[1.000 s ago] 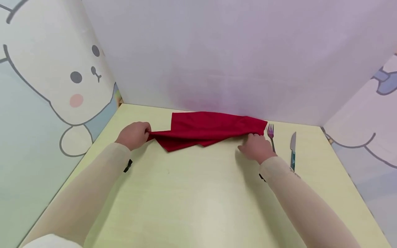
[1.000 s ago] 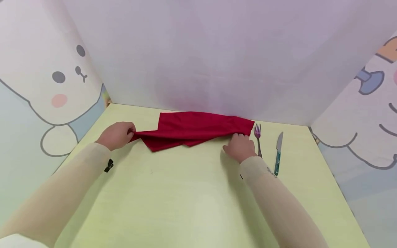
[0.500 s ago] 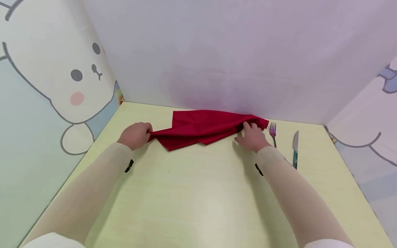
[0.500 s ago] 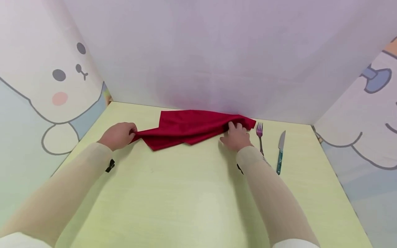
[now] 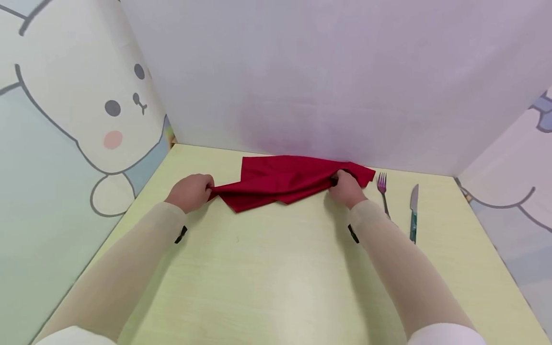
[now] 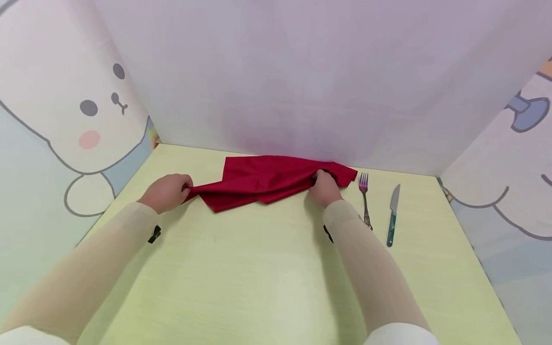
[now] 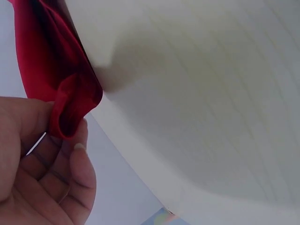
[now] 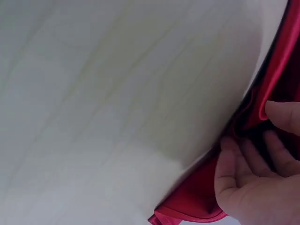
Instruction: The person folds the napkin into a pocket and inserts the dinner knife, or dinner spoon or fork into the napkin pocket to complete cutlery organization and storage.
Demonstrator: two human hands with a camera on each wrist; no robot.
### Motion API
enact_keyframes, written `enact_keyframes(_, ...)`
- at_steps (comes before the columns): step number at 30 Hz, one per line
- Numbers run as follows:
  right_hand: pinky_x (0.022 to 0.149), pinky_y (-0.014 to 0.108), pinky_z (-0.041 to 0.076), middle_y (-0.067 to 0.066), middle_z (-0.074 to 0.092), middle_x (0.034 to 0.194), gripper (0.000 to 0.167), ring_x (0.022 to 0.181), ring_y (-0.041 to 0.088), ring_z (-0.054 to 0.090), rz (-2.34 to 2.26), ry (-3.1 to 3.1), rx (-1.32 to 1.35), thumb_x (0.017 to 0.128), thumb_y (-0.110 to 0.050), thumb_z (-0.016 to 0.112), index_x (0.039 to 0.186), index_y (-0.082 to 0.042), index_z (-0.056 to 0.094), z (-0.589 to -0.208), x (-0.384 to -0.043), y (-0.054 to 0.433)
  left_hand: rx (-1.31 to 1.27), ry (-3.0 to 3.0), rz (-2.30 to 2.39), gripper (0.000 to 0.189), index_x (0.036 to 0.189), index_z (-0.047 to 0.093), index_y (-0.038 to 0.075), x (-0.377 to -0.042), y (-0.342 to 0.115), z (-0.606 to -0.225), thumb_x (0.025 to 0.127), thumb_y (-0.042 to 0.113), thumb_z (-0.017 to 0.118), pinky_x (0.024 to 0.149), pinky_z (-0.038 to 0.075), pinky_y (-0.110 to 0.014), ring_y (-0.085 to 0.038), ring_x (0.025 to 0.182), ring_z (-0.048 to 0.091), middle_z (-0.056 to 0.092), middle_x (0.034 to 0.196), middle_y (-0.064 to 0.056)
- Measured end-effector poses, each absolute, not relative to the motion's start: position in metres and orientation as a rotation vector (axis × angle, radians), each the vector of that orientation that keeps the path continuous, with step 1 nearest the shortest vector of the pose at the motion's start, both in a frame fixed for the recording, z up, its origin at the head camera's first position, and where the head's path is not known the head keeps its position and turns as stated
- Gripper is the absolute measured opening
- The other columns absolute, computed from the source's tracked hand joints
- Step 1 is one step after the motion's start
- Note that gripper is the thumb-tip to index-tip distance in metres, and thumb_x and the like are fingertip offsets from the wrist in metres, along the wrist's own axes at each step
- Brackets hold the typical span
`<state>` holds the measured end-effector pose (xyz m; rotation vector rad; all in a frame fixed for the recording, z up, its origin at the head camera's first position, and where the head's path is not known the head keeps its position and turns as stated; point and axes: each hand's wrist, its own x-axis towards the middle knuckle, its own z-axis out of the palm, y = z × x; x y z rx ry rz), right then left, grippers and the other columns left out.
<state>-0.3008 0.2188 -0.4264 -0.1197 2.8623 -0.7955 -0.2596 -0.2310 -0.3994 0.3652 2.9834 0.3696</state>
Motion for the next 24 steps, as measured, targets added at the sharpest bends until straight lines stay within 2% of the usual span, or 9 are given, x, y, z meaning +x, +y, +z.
enact_keyframes(4,0.106,0.052,0.044,0.025,0.061,0.130,0.033,0.121,0.039,0.055,-0.668,2.887,-0.168,0.096,-0.007,0.058,0.126,0.008,0.060,-0.429,-0.302,0.221,0.374,2.984,0.371,0.011,0.096,0.068,0.008,-0.260,-0.229,-0.402,0.097,0.006,0.058,0.076,0.051,-0.042,-0.026,0.080,0.058,0.066,0.086,-0.005)
enact_keyframes(6,0.101,0.051,0.047,0.023,0.065,0.119,0.024,0.111,0.037,0.058,-0.583,2.921,-0.204,0.096,-0.007,0.058,0.114,0.007,0.064,-0.430,-0.302,0.222,0.372,2.987,0.369,0.010,0.097,0.068,0.008,-0.259,-0.228,-0.402,0.097,0.007,0.058,0.076,0.052,-0.042,-0.026,0.080,0.058,0.066,0.086,-0.005)
enact_keyframes(9,0.091,0.049,0.049,0.018,0.067,0.099,0.008,0.095,0.033,0.058,-0.478,2.976,-0.262,0.095,-0.005,0.058,0.092,0.001,0.063,-0.432,-0.301,0.223,0.376,2.988,0.367,0.010,0.097,0.069,0.007,-0.259,-0.227,-0.402,0.097,0.006,0.059,0.076,0.052,-0.042,-0.026,0.079,0.058,0.066,0.086,-0.005)
enact_keyframes(11,0.088,0.048,0.050,0.016,0.065,0.092,0.012,0.091,0.033,0.058,-0.382,3.014,-0.323,0.096,-0.003,0.059,0.084,-0.003,0.061,-0.430,-0.300,0.224,0.386,2.989,0.369,0.010,0.096,0.069,0.008,-0.259,-0.228,-0.402,0.097,0.006,0.059,0.076,0.052,-0.042,-0.026,0.079,0.058,0.066,0.086,-0.005)
enact_keyframes(13,0.090,0.048,0.051,0.015,0.065,0.092,0.015,0.093,0.034,0.060,-0.253,3.041,-0.431,0.098,-0.002,0.058,0.083,-0.003,0.063,-0.426,-0.299,0.226,0.397,2.994,0.374,0.011,0.096,0.069,0.008,-0.259,-0.229,-0.402,0.097,0.006,0.058,0.075,0.052,-0.043,-0.026,0.079,0.058,0.066,0.086,-0.006)
enact_keyframes(19,0.099,0.050,0.050,0.016,0.067,0.101,0.009,0.103,0.038,0.063,0.134,3.024,-0.825,0.101,-0.003,0.061,0.098,0.000,0.070,-0.398,-0.293,0.235,0.372,3.032,0.377,0.013,0.097,0.069,0.008,-0.260,-0.240,-0.401,0.098,0.006,0.056,0.076,0.052,-0.043,-0.027,0.080,0.058,0.067,0.089,-0.007)
enact_keyframes(24,0.087,0.047,0.050,0.011,0.060,0.089,0.007,0.088,0.033,0.058,0.213,3.096,-1.148,0.096,-0.002,0.063,0.089,-0.001,0.066,-0.376,-0.285,0.249,0.344,3.051,0.420,0.014,0.097,0.069,0.008,-0.260,-0.247,-0.394,0.098,0.007,0.056,0.073,0.050,-0.042,-0.027,0.080,0.057,0.067,0.089,-0.008)
